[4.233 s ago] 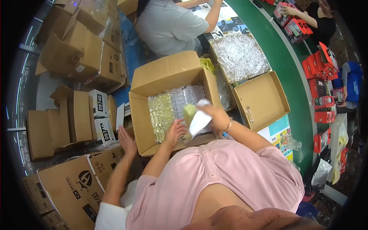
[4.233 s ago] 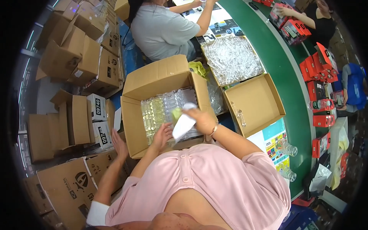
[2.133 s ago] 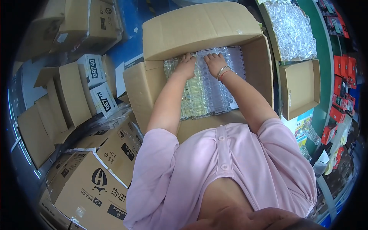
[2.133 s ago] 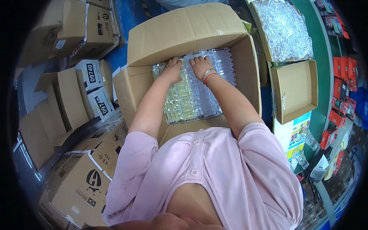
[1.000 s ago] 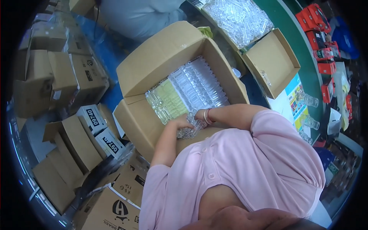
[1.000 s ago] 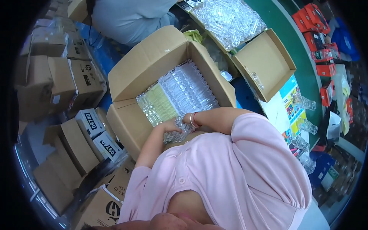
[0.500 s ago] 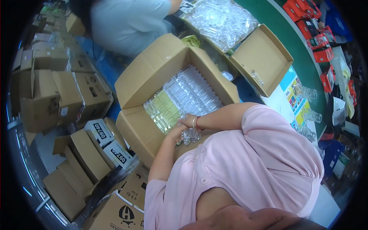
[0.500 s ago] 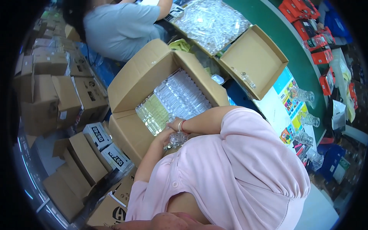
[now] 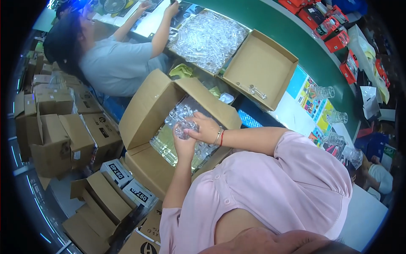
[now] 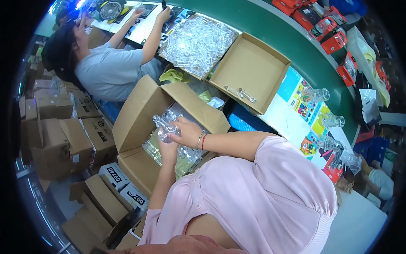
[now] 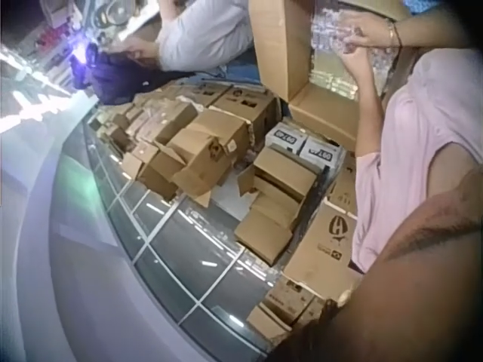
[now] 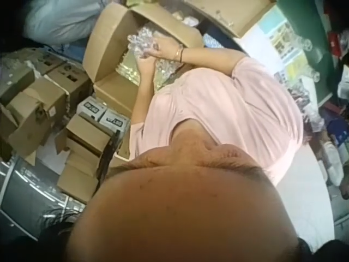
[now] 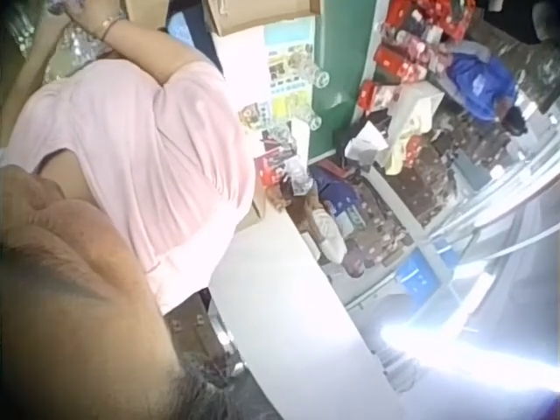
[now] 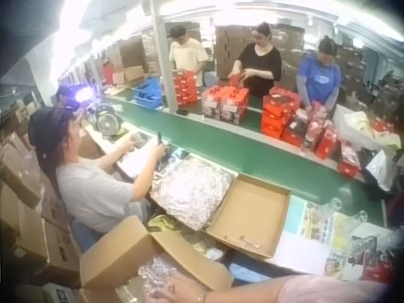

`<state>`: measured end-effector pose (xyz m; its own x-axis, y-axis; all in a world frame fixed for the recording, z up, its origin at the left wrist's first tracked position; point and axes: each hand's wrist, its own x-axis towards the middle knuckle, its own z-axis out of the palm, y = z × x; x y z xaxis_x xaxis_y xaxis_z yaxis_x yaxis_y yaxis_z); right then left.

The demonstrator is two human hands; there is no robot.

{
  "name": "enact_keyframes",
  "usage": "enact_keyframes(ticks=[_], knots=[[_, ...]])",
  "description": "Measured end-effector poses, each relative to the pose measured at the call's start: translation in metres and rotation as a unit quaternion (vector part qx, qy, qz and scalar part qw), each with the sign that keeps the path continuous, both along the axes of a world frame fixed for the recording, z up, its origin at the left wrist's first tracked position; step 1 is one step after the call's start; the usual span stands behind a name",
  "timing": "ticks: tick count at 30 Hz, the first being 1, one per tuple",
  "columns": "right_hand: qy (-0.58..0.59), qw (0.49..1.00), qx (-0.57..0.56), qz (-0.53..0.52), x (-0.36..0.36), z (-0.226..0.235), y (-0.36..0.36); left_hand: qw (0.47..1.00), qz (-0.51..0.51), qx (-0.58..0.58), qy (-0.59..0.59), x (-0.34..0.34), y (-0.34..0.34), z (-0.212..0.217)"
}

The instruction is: Packing glass vials into cardboard boxes with protective padding.

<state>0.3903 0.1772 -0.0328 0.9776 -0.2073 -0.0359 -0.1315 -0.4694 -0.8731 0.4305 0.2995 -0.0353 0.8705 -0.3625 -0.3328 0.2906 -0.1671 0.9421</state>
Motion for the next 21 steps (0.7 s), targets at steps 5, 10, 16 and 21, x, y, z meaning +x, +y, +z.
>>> enact_keyframes(ticks=[5, 10, 16, 21], knots=[[-0.214, 0.968, 0.068, -0.113, -0.011, 0.008, -0.028, 0.967, -0.030, 0.070, -0.244, -0.005, -0.040, 0.022], [-0.305, 0.938, 0.082, -0.142, -0.018, 0.015, -0.059, 0.937, -0.075, 0.056, -0.338, -0.003, -0.077, 0.044], [-0.300, 0.922, -0.038, -0.242, -0.025, 0.030, -0.146, 0.897, -0.164, -0.032, -0.410, 0.012, -0.177, 0.052], [-0.109, 0.930, 0.029, -0.350, -0.035, -0.038, -0.229, 0.961, -0.210, -0.007, -0.182, 0.012, -0.272, -0.028]])
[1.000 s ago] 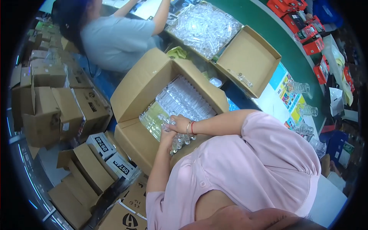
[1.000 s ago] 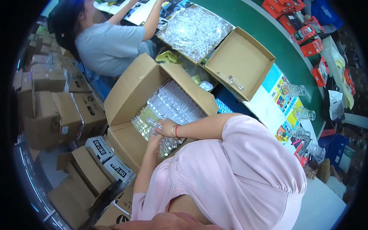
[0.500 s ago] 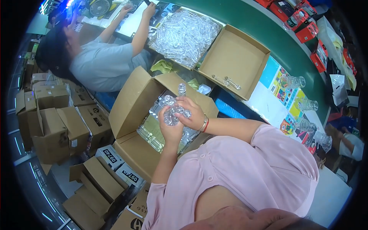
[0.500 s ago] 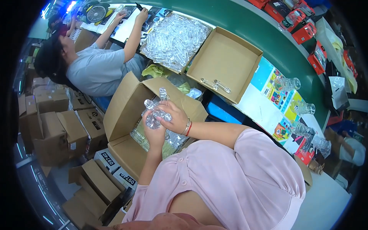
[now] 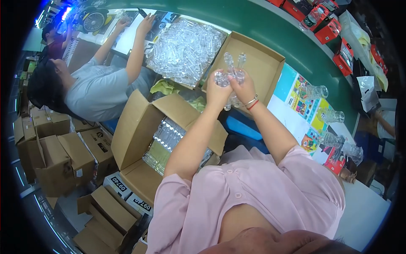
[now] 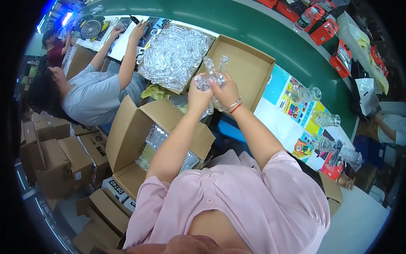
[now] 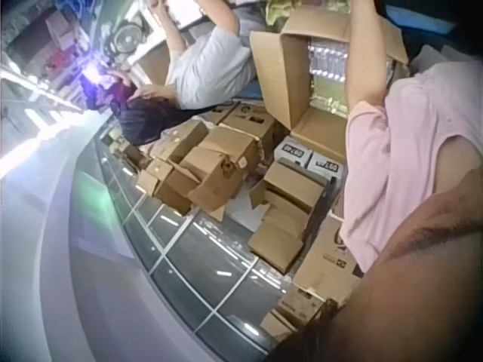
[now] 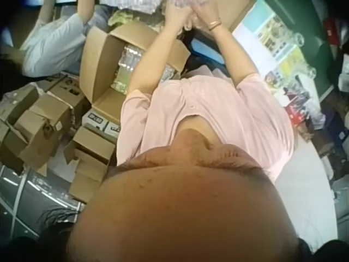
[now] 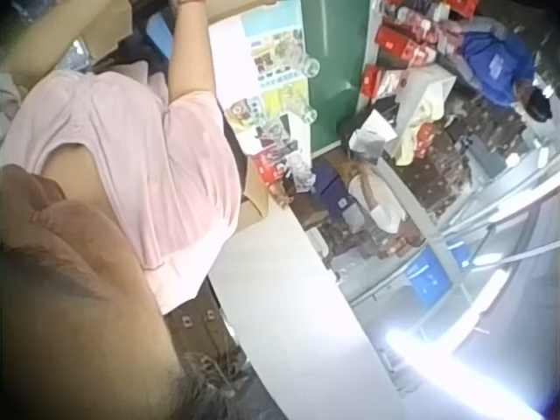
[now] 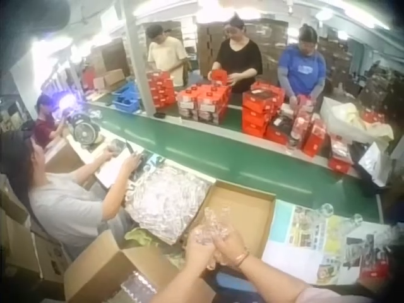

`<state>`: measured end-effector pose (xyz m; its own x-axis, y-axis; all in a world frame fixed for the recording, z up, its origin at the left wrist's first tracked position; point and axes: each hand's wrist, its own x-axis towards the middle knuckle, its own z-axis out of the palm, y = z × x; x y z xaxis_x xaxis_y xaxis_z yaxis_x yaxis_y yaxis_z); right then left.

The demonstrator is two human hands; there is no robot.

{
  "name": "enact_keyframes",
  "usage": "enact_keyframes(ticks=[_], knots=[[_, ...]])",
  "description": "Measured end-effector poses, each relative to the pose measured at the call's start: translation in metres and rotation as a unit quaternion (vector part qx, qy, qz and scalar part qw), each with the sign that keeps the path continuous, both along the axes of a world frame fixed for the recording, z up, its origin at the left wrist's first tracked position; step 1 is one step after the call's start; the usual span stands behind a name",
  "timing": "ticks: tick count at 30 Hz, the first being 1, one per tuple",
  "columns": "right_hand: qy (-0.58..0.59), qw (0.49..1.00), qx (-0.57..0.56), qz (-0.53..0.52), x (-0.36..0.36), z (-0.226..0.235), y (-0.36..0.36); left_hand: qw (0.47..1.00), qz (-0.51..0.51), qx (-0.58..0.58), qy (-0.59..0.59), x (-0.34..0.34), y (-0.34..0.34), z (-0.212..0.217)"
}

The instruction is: Packing glass vials into cardboard boxes with protective padding.

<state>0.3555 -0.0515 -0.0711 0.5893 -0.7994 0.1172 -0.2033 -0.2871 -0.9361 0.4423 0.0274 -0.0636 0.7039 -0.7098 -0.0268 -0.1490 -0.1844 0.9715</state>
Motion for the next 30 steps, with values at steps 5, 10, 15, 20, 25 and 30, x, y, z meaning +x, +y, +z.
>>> enact_keyframes(ticks=[5, 10, 15, 20, 25, 30], knots=[[0.161, 0.986, 0.003, -0.036, -0.019, -0.042, -0.047, 0.971, 0.015, 0.005, 0.240, -0.014, -0.035, -0.052], [0.190, 0.976, -0.102, -0.029, -0.029, -0.073, -0.052, 0.989, 0.003, 0.100, 0.108, 0.002, -0.010, -0.070], [0.099, 0.961, -0.257, -0.035, -0.021, -0.024, -0.026, 0.990, 0.048, -0.133, -0.005, 0.027, 0.079, 0.012], [-0.042, 0.933, -0.187, 0.305, 0.032, 0.068, 0.067, 0.955, 0.289, -0.064, 0.005, 0.084, 0.226, -0.037], [0.002, 0.799, -0.215, 0.561, 0.047, 0.051, 0.155, 0.913, 0.128, 0.366, -0.128, 0.099, 0.306, -0.102], [0.160, 0.703, -0.283, 0.632, 0.072, 0.028, 0.211, 0.843, -0.010, 0.512, -0.165, 0.107, 0.312, -0.115]])
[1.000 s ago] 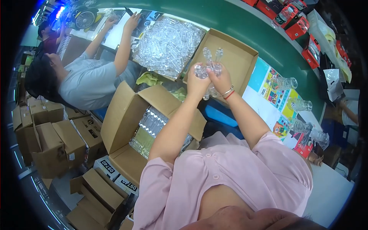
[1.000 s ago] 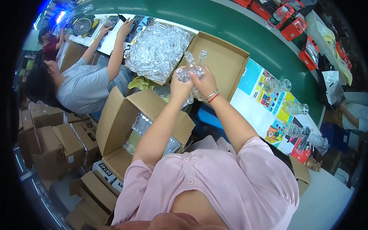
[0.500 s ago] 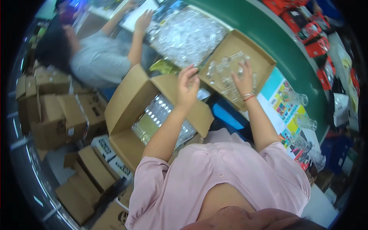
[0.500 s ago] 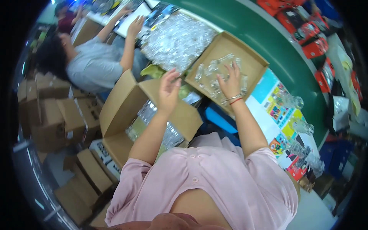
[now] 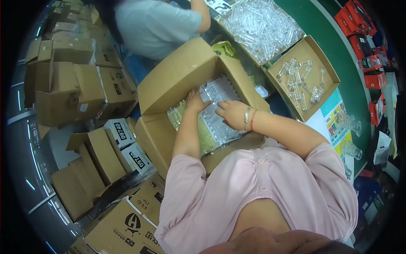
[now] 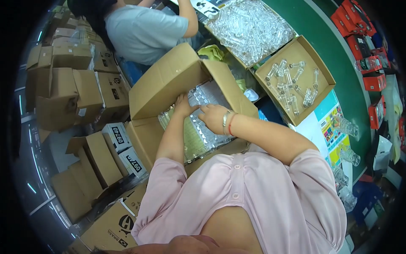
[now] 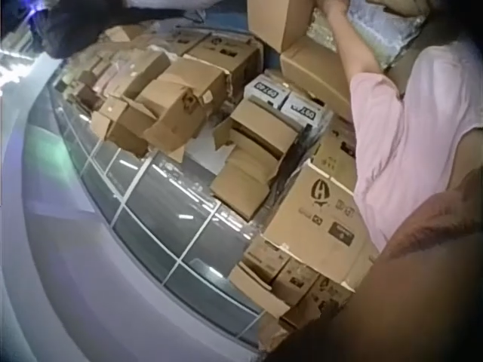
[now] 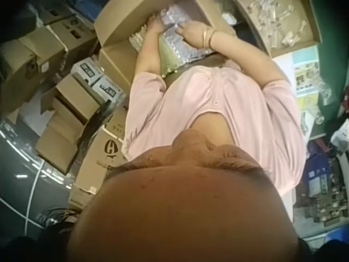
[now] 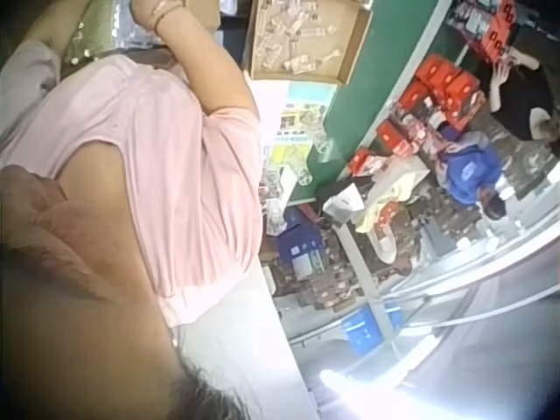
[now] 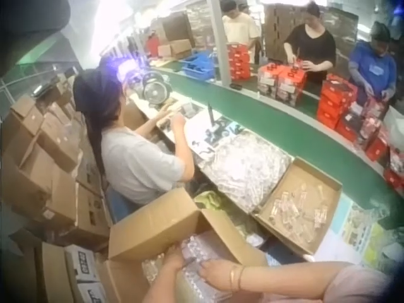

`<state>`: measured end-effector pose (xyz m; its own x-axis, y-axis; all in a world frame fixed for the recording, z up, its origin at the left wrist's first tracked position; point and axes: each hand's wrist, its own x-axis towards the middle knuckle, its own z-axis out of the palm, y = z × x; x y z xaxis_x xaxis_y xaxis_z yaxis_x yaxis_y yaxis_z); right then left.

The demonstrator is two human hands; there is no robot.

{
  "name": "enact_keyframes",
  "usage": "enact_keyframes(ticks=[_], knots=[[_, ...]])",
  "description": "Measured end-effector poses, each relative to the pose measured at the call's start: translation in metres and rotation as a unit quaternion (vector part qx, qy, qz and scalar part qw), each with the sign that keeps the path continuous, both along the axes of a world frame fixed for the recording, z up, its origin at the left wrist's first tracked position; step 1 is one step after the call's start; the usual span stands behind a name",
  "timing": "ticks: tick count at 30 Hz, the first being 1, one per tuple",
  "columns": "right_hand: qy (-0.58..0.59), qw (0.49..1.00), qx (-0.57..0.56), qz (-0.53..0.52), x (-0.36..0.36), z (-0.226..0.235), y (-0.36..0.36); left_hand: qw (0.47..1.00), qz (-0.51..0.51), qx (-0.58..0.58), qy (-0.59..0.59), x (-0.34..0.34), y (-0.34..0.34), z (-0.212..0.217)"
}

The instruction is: Packing glass vials into cardboard boxes with protective padding.

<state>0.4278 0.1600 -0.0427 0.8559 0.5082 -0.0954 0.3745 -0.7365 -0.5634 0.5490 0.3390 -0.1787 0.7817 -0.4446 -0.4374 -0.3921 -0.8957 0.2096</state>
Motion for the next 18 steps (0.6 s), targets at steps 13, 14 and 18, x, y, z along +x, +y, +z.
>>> enact_keyframes(ticks=[13, 14, 18], knots=[[0.412, 0.864, -0.249, 0.145, -0.040, -0.109, 0.084, 0.994, -0.044, -0.074, -0.063, -0.006, 0.011, -0.009], [0.418, 0.860, -0.251, 0.149, -0.049, -0.131, 0.081, 0.992, -0.048, -0.105, -0.043, -0.007, 0.014, -0.014], [0.430, 0.846, -0.303, 0.087, -0.058, -0.157, 0.077, 0.982, -0.033, -0.186, 0.024, -0.012, 0.017, -0.029]])
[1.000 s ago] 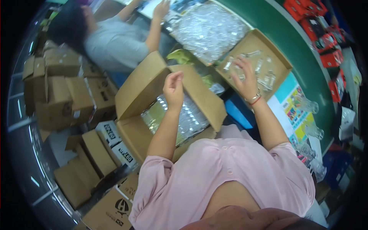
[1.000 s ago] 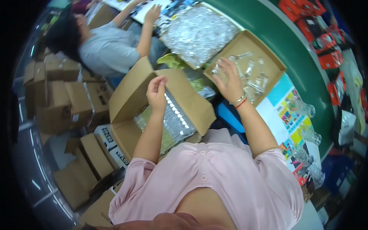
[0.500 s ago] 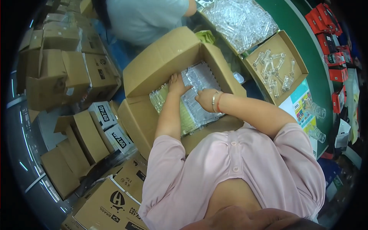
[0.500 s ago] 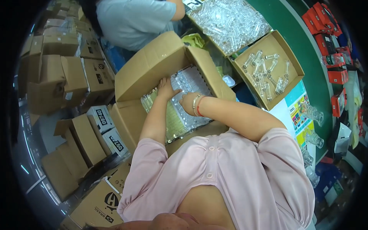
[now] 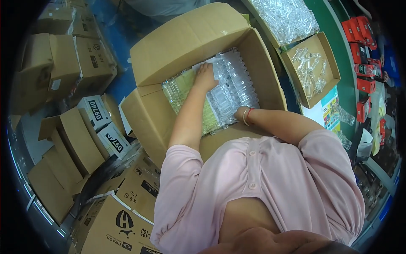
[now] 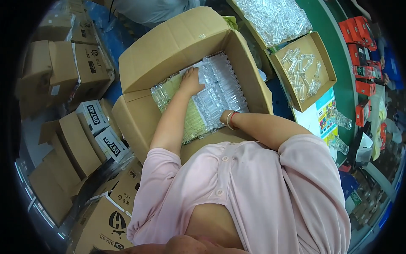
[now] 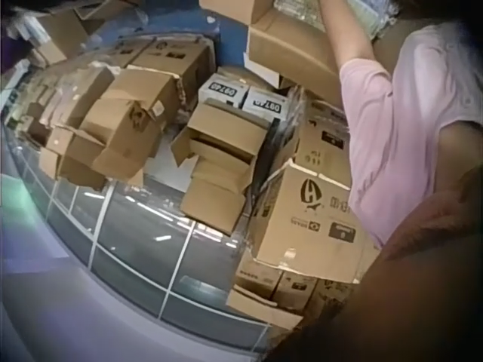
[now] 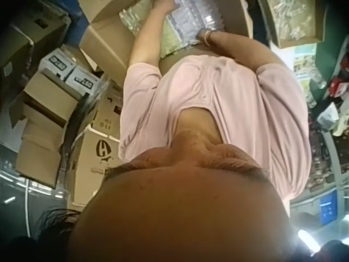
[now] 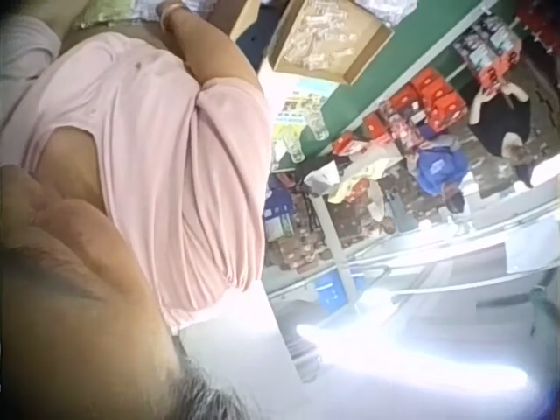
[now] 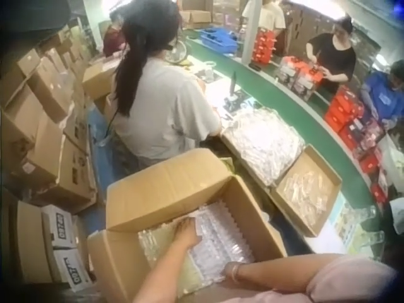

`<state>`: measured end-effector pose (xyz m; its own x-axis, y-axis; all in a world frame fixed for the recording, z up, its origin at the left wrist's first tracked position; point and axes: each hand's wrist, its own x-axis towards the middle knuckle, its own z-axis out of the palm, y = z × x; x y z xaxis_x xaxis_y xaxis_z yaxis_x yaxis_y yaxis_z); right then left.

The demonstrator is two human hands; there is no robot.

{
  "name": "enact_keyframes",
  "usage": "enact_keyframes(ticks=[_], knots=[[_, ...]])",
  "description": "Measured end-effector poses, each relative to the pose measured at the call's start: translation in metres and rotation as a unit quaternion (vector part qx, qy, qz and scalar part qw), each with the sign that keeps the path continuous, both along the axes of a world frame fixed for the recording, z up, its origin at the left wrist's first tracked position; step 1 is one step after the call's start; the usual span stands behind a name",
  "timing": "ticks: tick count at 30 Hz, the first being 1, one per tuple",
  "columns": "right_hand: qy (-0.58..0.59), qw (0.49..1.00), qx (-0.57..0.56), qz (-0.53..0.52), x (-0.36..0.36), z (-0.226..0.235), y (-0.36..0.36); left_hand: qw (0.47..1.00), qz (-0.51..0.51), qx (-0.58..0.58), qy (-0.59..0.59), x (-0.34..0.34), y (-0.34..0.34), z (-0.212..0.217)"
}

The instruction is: Packing glass vials into cardboard boxes with protective padding.

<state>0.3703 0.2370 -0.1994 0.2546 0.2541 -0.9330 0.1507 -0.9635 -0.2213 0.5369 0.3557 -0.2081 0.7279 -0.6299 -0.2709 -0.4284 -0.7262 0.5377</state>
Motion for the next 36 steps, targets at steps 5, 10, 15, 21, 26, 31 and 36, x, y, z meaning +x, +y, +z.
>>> enact_keyframes(ticks=[5, 10, 15, 21, 26, 31, 36], knots=[[0.203, 0.808, -0.022, -0.553, -0.003, -0.002, -0.004, 0.994, -0.051, 0.011, 0.095, -0.004, 0.006, -0.009], [0.188, 0.679, -0.066, -0.706, 0.012, 0.021, 0.012, 0.969, -0.129, 0.051, 0.206, -0.040, 0.011, -0.002], [0.152, 0.647, 0.024, -0.747, -0.010, -0.009, 0.015, 0.923, -0.065, 0.074, 0.372, -0.086, 0.017, 0.010], [0.207, 0.570, 0.082, -0.791, 0.005, 0.041, 0.024, 0.797, 0.095, -0.091, 0.590, -0.112, 0.046, -0.014], [0.149, 0.530, 0.109, -0.828, -0.014, 0.019, 0.037, 0.586, 0.302, -0.130, 0.741, -0.137, 0.056, -0.001], [-0.028, 0.727, 0.030, -0.685, -0.008, 0.021, 0.044, 0.525, 0.397, -0.181, 0.730, -0.143, 0.047, 0.028], [-0.144, 0.776, 0.098, -0.605, 0.024, 0.063, 0.035, 0.594, 0.473, -0.299, 0.578, -0.121, 0.040, 0.065]])
